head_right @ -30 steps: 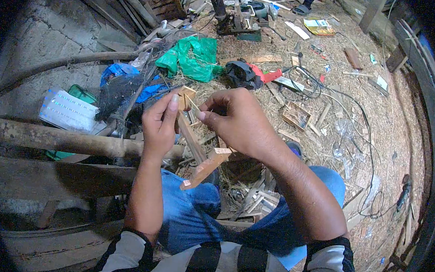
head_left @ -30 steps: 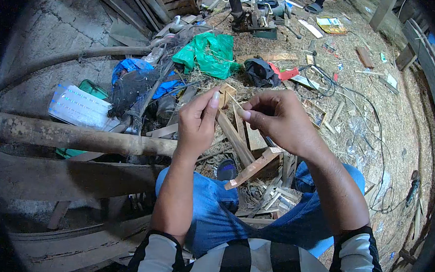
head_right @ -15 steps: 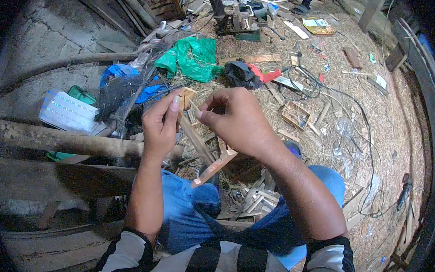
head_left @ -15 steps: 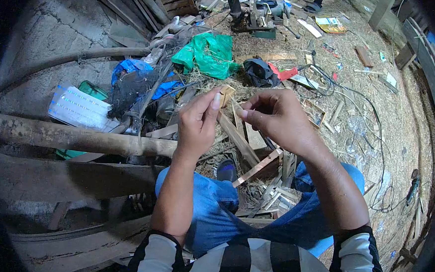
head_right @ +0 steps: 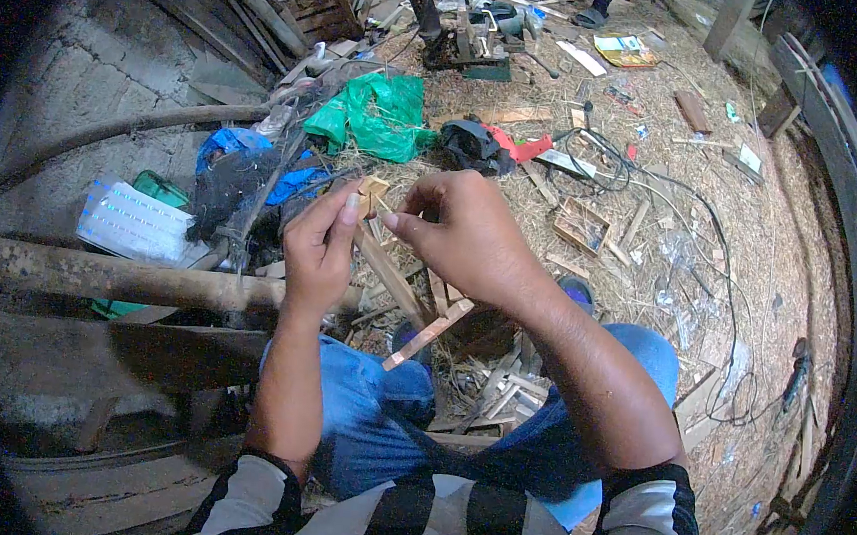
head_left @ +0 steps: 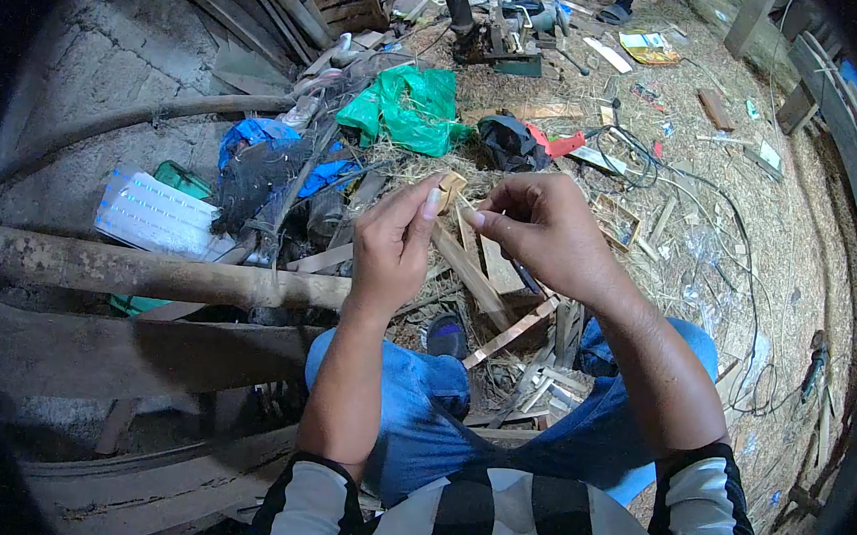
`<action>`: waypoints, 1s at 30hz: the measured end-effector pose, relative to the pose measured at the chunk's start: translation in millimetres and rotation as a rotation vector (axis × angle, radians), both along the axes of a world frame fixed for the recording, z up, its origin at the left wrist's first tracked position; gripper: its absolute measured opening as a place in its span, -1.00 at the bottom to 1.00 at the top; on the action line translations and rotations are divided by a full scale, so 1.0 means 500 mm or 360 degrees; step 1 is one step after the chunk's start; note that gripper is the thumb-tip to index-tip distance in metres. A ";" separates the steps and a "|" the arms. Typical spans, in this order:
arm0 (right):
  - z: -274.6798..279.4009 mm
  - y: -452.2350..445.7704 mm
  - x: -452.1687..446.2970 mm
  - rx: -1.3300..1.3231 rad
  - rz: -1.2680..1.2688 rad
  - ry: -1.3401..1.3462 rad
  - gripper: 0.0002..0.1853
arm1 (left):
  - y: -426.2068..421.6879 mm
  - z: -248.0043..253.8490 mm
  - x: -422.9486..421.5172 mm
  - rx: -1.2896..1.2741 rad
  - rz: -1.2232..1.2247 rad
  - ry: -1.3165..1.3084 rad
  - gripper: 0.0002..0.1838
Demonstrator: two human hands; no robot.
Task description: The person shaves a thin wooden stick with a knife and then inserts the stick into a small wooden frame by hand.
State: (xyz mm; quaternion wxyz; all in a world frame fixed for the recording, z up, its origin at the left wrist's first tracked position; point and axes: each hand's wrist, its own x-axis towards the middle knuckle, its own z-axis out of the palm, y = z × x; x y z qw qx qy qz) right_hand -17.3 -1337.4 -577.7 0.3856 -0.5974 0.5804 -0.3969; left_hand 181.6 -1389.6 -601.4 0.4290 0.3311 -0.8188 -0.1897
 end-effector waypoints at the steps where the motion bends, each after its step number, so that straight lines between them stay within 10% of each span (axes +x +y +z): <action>1: -0.006 -0.002 0.000 -0.0007 0.0001 -0.0013 -0.68 | 0.003 0.003 0.000 0.0039 0.0018 -0.0020 -0.74; 12: -0.005 -0.007 -0.008 0.0305 0.0138 -0.0596 -0.70 | 0.002 -0.006 0.001 0.0122 0.0082 -0.0011 -0.71; 17: -0.003 -0.005 -0.007 0.0241 0.0160 -0.0651 -0.71 | -0.006 -0.004 0.019 0.0993 0.0077 0.0253 -0.66; 30: 0.013 0.001 -0.012 0.0329 0.0156 -0.0621 -0.71 | -0.008 0.009 0.030 0.1390 -0.0185 0.0579 -0.63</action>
